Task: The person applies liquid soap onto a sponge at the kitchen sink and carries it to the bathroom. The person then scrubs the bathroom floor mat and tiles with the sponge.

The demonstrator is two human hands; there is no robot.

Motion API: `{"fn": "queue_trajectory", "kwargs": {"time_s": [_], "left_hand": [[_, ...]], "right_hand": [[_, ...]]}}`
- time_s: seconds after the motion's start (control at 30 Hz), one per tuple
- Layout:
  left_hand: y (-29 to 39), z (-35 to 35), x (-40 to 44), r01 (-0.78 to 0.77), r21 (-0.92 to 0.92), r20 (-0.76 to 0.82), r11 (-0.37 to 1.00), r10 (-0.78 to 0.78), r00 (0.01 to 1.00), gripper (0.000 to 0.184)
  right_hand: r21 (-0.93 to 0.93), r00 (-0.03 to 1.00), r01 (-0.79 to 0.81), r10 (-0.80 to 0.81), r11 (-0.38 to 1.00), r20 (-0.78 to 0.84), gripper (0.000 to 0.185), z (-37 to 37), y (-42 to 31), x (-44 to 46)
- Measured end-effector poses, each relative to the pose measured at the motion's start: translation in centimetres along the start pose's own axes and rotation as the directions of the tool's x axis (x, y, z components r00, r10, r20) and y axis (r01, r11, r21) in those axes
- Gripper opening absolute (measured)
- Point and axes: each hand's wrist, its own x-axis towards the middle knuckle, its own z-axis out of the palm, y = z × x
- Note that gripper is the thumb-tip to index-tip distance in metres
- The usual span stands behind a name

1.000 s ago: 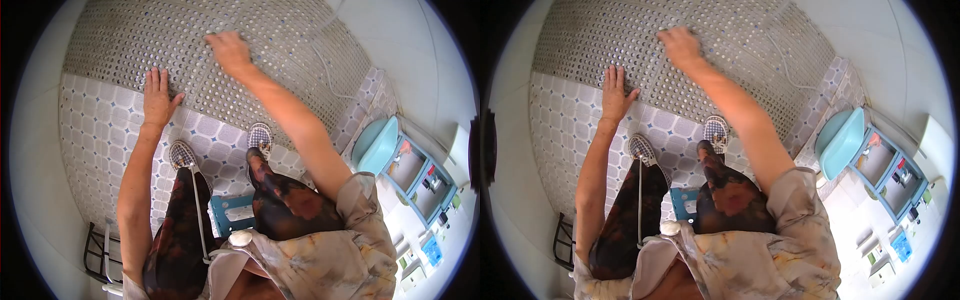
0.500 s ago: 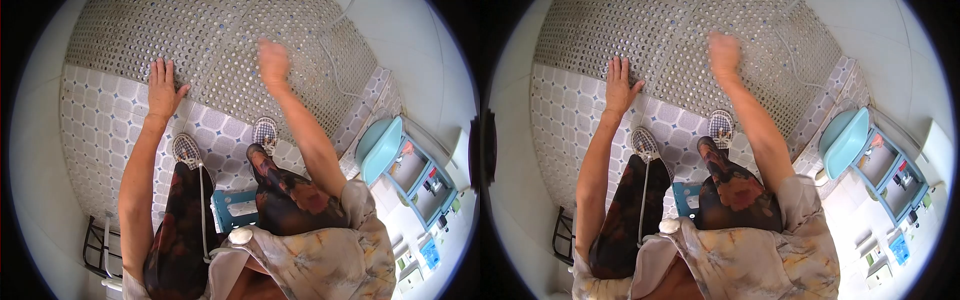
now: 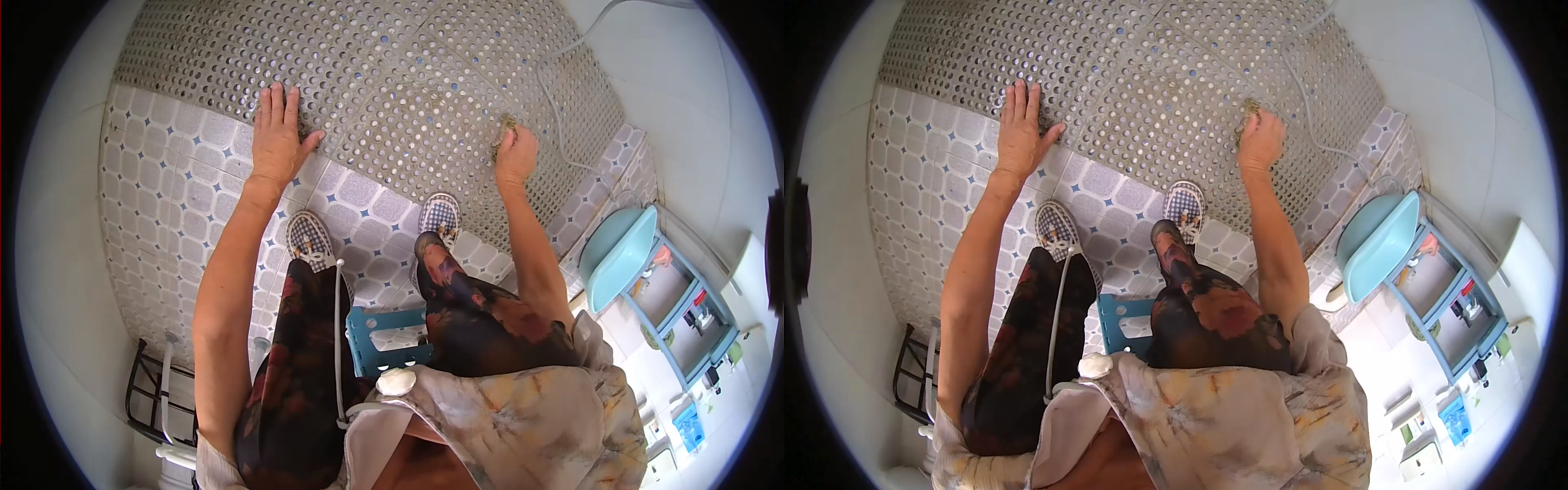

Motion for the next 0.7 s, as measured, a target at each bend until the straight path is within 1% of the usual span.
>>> {"fn": "queue_trajectory", "kwargs": {"time_s": [0.03, 0.07, 0.13, 0.17, 0.2, 0.23, 0.27, 0.3, 0.4, 0.43, 0.47, 0.5, 0.53, 0.57, 0.6, 0.7], "left_hand": [[0.0, 0.1, 0.1, -0.003, -0.005, -0.012, 1.000, 0.003, 1.000, 0.089], [-0.1, 0.3, 0.1, -0.007, -0.007, -0.018, 1.000, 0.007, 1.000, 0.090], [-0.2, 0.4, -0.4, -0.014, -0.008, -0.009, 1.000, 0.014, 1.000, 0.090], [-0.2, 0.4, -0.4, -0.014, -0.008, -0.005, 1.000, 0.014, 1.000, 0.090], [-0.2, 0.3, -0.1, -0.016, -0.008, -0.010, 1.000, 0.016, 1.000, 0.090], [-0.1, 0.2, 0.0, -0.021, -0.012, -0.012, 1.000, 0.021, 1.000, 0.089], [-0.1, 0.0, 0.0, -0.023, -0.017, -0.012, 1.000, 0.023, 1.000, 0.089], [-0.1, -0.1, 0.0, -0.021, -0.019, -0.013, 1.000, 0.021, 1.000, 0.088], [-0.3, 0.2, -0.1, -0.020, 0.002, -0.007, 1.000, 0.020, 1.000, 0.088], [-0.2, 0.4, 0.0, -0.030, -0.003, -0.017, 1.000, 0.030, 0.999, 0.088], [-0.4, 0.6, -0.1, -0.038, -0.006, -0.024, 0.999, 0.038, 0.999, 0.089], [-0.6, 0.5, -0.2, -0.048, -0.003, -0.033, 0.999, 0.048, 0.998, 0.089], [-0.4, 0.3, -0.2, -0.043, -0.014, -0.039, 0.999, 0.043, 0.998, 0.090], [-0.4, 0.2, -0.3, -0.037, -0.009, -0.028, 0.999, 0.036, 0.999, 0.090], [-0.3, 0.2, -0.3, -0.031, -0.010, -0.026, 0.999, 0.031, 0.999, 0.090], [-0.1, 0.3, 0.2, -0.015, -0.016, -0.040, 1.000, 0.015, 0.999, 0.089]], "right_hand": [[-0.043, 0.996, -0.084, 0.083, 0.995, -0.039, 0.020, 0.4, 0.9, -0.3], [0.091, 0.999, -0.022, 0.026, 0.996, -0.042, 0.018, 0.4, -1.2, -0.2], [0.245, 0.982, 0.158, -0.179, 0.957, 0.065, 0.013, -1.6, -10.1, 0.8], [0.234, 0.910, 0.145, -0.223, 0.961, 0.350, 0.015, 2.6, -11.8, -0.8], [0.480, 0.835, 0.360, -0.506, 0.800, 0.217, 0.015, 2.2, -16.0, -0.7], [0.484, 0.690, 0.254, -0.508, 0.837, 0.516, 0.012, -0.4, -20.5, -0.9], [0.590, 0.707, 0.463, -0.677, 0.661, 0.205, 0.011, -0.3, -21.3, -2.2], [0.602, 0.631, 0.664, -0.764, 0.444, -0.132, 0.012, -0.1, -21.5, -2.8], [0.531, 0.563, 0.713, -0.825, 0.459, -0.043, 0.012, 0.1, -18.5, 1.1], [0.356, 0.617, 0.665, -0.752, 0.657, 0.235, 0.014, 1.4, -16.8, 3.9], [0.129, 0.653, 0.611, -0.590, 0.781, 0.475, 0.015, 2.5, -14.8, 6.7], [0.050, 0.784, 0.533, -0.515, 0.845, 0.347, 0.015, 1.6, -12.5, 9.0], [-0.054, 0.885, 0.404, -0.375, 0.913, 0.277, 0.016, 2.4, -9.7, 10.8], [-0.033, 0.948, 0.319, -0.319, 0.947, -0.007, 0.015, 3.1, -7.4, 11.6], [0.006, 0.927, 0.245, -0.232, 0.970, -0.295, 0.014, 3.6, -5.7, 12.0], [0.031, 0.937, 0.172, -0.154, 0.985, -0.313, 0.011, 3.8, -7.1, 9.3]]}}
